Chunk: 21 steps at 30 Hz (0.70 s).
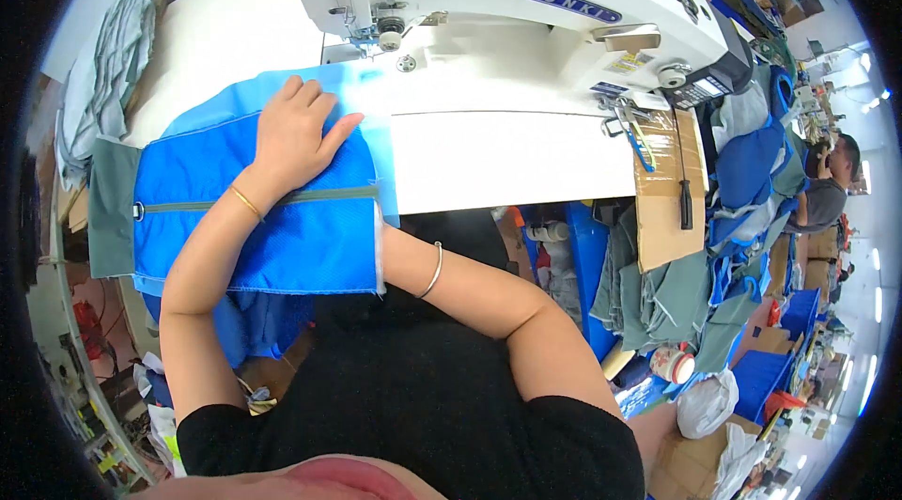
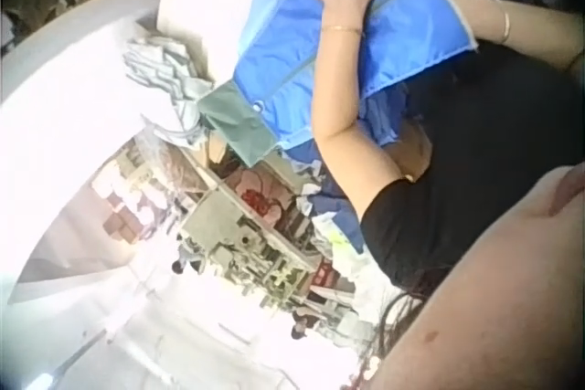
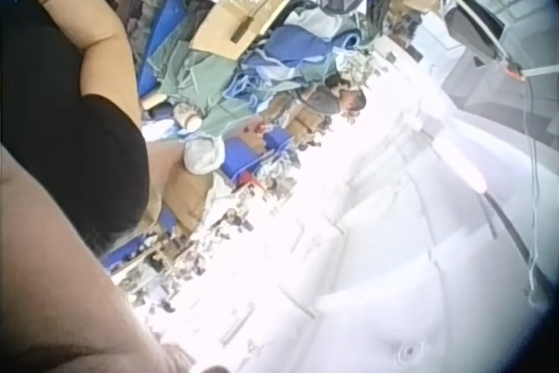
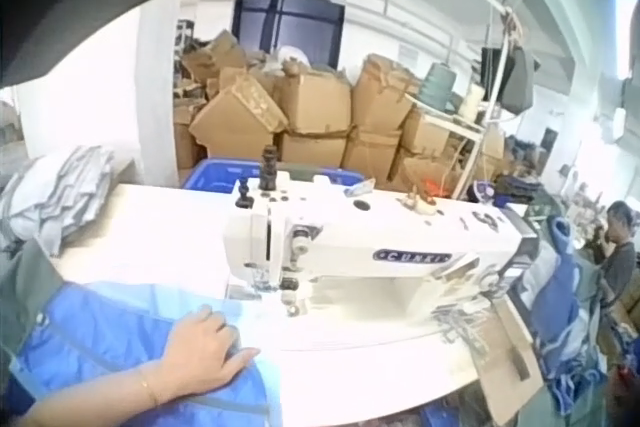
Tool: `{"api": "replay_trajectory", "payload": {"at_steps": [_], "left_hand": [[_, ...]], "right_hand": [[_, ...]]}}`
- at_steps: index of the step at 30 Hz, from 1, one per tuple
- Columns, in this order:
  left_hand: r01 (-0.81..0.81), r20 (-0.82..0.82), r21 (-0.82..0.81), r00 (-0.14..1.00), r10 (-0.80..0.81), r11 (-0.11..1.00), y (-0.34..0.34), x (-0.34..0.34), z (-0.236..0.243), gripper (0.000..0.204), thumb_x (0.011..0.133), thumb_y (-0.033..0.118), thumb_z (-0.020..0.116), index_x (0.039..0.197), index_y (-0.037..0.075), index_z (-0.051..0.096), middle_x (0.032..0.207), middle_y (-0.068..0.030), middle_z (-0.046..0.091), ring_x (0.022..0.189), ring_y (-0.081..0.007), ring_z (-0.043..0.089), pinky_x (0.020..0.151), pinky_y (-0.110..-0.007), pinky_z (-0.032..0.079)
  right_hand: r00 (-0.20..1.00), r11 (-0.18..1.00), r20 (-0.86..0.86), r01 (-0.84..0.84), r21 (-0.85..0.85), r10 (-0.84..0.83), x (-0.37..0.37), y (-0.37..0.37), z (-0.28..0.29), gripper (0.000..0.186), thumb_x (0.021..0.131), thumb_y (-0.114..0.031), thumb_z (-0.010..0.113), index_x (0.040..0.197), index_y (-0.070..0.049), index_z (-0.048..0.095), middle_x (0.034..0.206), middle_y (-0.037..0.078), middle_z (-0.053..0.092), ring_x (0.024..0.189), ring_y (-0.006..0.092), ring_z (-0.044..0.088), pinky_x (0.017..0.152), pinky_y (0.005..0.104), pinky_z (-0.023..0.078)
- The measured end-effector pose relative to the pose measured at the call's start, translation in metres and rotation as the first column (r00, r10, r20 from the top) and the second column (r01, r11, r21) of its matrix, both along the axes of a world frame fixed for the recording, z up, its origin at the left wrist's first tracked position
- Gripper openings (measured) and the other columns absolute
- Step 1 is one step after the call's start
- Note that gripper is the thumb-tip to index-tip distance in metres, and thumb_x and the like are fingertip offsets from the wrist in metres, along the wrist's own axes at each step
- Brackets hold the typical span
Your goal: Sewing fabric and leather panels together using an industrial sewing machine to assemble a bag.
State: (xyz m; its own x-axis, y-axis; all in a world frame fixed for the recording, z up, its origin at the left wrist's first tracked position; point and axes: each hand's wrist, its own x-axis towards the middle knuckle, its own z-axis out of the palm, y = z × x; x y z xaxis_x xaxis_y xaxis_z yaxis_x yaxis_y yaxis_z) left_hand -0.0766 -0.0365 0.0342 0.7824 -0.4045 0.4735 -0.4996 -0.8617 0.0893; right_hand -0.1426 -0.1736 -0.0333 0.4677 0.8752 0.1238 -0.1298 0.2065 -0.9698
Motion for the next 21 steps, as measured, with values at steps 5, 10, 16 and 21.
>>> {"api": "replay_trajectory", "payload": {"at_steps": [5, 10, 16, 21], "left_hand": [[-0.01, 0.183, 0.166, 0.983, -0.02, 0.986, 0.014, 0.009, 0.024, 0.028, 0.085, 0.031, 0.071, 0.084, 0.003, 0.066, 0.085, -0.0116, 0.06, 0.091, -0.0278, 0.054, 0.08, -0.039, 0.043], [0.136, 0.22, -0.044, 0.968, -0.124, 0.99, 0.023, 0.032, 0.047, 0.033, 0.084, 0.026, 0.07, 0.104, 0.001, 0.064, 0.095, -0.0127, 0.057, 0.091, -0.0306, 0.053, 0.08, -0.041, 0.043], [0.039, -0.13, -0.103, 0.99, -0.052, 0.994, 0.028, 0.046, -0.012, 0.045, 0.09, 0.031, 0.068, 0.121, -0.001, 0.062, 0.1, -0.016, 0.062, 0.094, -0.033, 0.056, 0.086, -0.042, 0.046], [0.17, -0.077, -0.133, 0.98, -0.182, 0.976, 0.029, 0.044, -0.007, 0.043, 0.088, 0.023, 0.073, 0.123, 0.001, 0.062, 0.093, -0.0143, 0.059, 0.09, -0.032, 0.054, 0.083, -0.041, 0.046]], "right_hand": [[0.948, 0.952, 0.086, 0.301, 0.055, -0.305, 0.0, 0.018, -0.016, 0.064, 0.104, -0.049, 0.041, 0.156, -0.011, 0.034, 0.155, 0.019, 0.042, 0.14, 0.0365, 0.045, 0.117, 0.0505, 0.036], [0.565, 0.765, 0.788, 0.612, -0.201, -0.245, 0.001, 0.02, 0.014, 0.056, 0.101, -0.037, 0.06, 0.147, -0.008, 0.045, 0.145, 0.018, 0.053, 0.136, 0.0332, 0.049, 0.115, 0.0485, 0.04], [0.601, 0.762, 0.744, 0.616, -0.198, -0.292, -0.006, 0.014, 0.015, 0.056, 0.099, -0.036, 0.061, 0.146, -0.01, 0.047, 0.142, 0.016, 0.055, 0.134, 0.0329, 0.051, 0.115, 0.048, 0.039], [0.631, 0.741, 0.701, 0.634, -0.219, -0.332, -0.012, 0.009, 0.015, 0.055, 0.098, -0.036, 0.063, 0.145, -0.011, 0.048, 0.14, 0.015, 0.057, 0.132, 0.0326, 0.052, 0.115, 0.0475, 0.038]]}}
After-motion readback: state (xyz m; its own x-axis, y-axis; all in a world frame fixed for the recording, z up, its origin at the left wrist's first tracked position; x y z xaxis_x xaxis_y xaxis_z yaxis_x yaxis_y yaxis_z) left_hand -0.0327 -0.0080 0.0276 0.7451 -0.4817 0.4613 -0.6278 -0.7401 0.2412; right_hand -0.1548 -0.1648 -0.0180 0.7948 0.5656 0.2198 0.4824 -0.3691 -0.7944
